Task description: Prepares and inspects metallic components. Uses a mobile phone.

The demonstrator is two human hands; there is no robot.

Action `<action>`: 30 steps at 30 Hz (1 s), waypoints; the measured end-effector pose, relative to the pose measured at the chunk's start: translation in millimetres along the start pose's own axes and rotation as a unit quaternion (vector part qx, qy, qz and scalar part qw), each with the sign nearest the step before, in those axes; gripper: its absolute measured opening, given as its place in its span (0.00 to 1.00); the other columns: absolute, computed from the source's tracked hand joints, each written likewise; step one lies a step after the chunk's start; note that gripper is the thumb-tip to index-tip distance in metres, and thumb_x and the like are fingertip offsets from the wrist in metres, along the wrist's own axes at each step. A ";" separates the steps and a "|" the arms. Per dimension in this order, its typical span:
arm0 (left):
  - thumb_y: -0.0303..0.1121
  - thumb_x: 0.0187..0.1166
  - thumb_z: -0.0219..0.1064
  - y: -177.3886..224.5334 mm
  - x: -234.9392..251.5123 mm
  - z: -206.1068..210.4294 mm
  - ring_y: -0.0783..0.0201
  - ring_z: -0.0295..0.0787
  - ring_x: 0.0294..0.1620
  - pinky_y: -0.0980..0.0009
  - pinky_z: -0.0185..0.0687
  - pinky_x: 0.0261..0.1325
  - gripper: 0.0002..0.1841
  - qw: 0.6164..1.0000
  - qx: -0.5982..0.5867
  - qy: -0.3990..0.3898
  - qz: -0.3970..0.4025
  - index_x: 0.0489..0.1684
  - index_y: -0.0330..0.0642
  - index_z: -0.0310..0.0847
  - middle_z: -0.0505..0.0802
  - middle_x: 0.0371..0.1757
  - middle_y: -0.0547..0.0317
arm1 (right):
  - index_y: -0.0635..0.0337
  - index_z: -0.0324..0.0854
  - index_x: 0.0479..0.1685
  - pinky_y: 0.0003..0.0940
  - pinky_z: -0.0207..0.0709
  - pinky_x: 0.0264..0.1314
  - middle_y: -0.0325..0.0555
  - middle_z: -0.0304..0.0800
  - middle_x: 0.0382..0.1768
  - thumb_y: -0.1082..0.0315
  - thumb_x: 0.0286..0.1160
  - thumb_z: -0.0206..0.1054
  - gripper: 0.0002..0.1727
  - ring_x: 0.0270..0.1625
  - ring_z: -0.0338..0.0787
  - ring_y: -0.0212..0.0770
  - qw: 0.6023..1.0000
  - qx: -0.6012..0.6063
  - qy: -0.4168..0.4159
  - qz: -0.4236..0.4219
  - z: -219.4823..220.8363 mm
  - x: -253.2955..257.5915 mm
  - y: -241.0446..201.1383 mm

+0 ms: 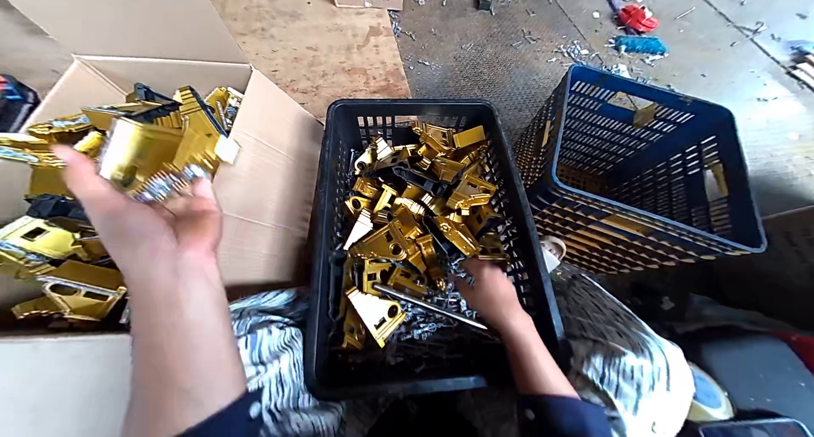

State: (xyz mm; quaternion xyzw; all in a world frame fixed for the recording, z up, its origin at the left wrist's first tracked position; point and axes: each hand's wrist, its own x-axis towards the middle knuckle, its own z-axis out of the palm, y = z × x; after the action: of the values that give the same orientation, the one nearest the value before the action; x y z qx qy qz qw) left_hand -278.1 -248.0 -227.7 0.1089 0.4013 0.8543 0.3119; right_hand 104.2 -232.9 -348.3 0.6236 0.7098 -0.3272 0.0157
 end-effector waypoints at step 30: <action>0.25 0.67 0.71 -135.7 -143.8 -27.4 0.61 0.88 0.46 0.66 0.88 0.45 0.40 0.934 0.231 -0.192 -0.194 0.82 0.45 0.52 0.83 0.60 0.49 | 0.56 0.92 0.56 0.70 0.77 0.67 0.56 0.88 0.66 0.63 0.80 0.67 0.14 0.68 0.87 0.64 0.992 -0.123 -0.003 0.013 12.2 39.3 2.3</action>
State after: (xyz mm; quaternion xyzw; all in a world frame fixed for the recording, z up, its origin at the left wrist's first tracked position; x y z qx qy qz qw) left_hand -117.2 -288.5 -338.6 0.2599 0.5332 0.6235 0.5093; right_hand 92.9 -204.4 -375.8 0.6250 0.7366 -0.2391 0.0980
